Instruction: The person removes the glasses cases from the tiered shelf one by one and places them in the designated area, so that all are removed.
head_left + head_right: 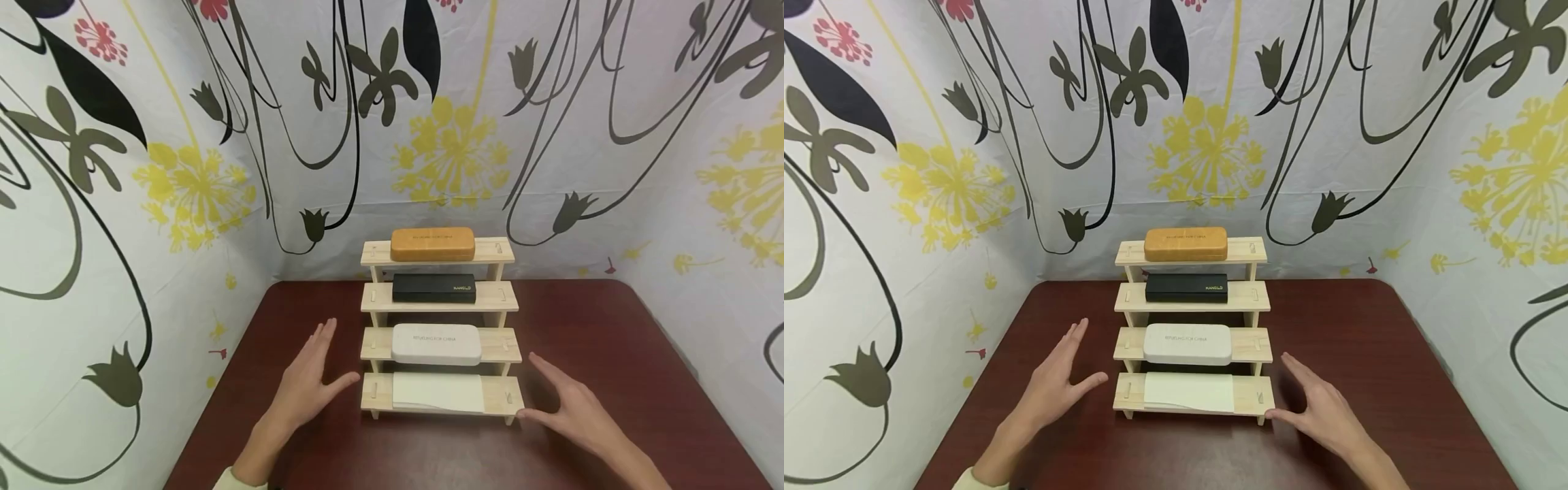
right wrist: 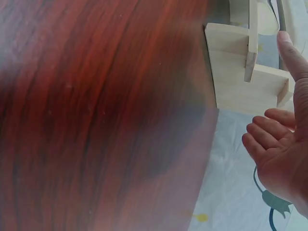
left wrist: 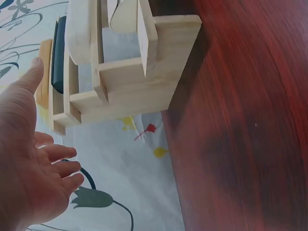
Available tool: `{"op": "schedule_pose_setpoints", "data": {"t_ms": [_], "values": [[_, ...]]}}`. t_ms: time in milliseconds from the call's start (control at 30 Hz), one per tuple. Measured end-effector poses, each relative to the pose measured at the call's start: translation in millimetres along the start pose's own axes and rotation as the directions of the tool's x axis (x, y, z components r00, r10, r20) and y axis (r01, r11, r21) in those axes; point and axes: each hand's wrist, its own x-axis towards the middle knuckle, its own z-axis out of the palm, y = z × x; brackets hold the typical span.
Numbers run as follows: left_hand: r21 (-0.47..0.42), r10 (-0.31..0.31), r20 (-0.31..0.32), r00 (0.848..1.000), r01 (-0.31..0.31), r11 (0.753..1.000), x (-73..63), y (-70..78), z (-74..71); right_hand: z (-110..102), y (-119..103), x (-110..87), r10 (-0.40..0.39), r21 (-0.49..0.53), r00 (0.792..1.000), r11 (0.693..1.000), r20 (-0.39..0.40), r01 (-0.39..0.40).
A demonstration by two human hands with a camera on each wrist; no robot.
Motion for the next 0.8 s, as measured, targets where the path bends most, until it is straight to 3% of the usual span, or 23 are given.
{"op": "schedule_pose_setpoints", "data": {"t_ms": [433, 800], "values": [[-0.046, 0.003, 0.0, 1.0, -0.003, 0.999, -3.2, 20.8, 4.8, 8.8, -1.8, -0.1, -0.084, 0.049, 0.994, 0.995, -0.064, 0.088], [-0.066, 0.157, -0.089, 0.984, -0.163, 0.984, -4.6, 27.5, 13.1, 12.1, -3.5, -0.7, -0.13, 0.079, 0.985, 0.987, -0.117, 0.14]]}}
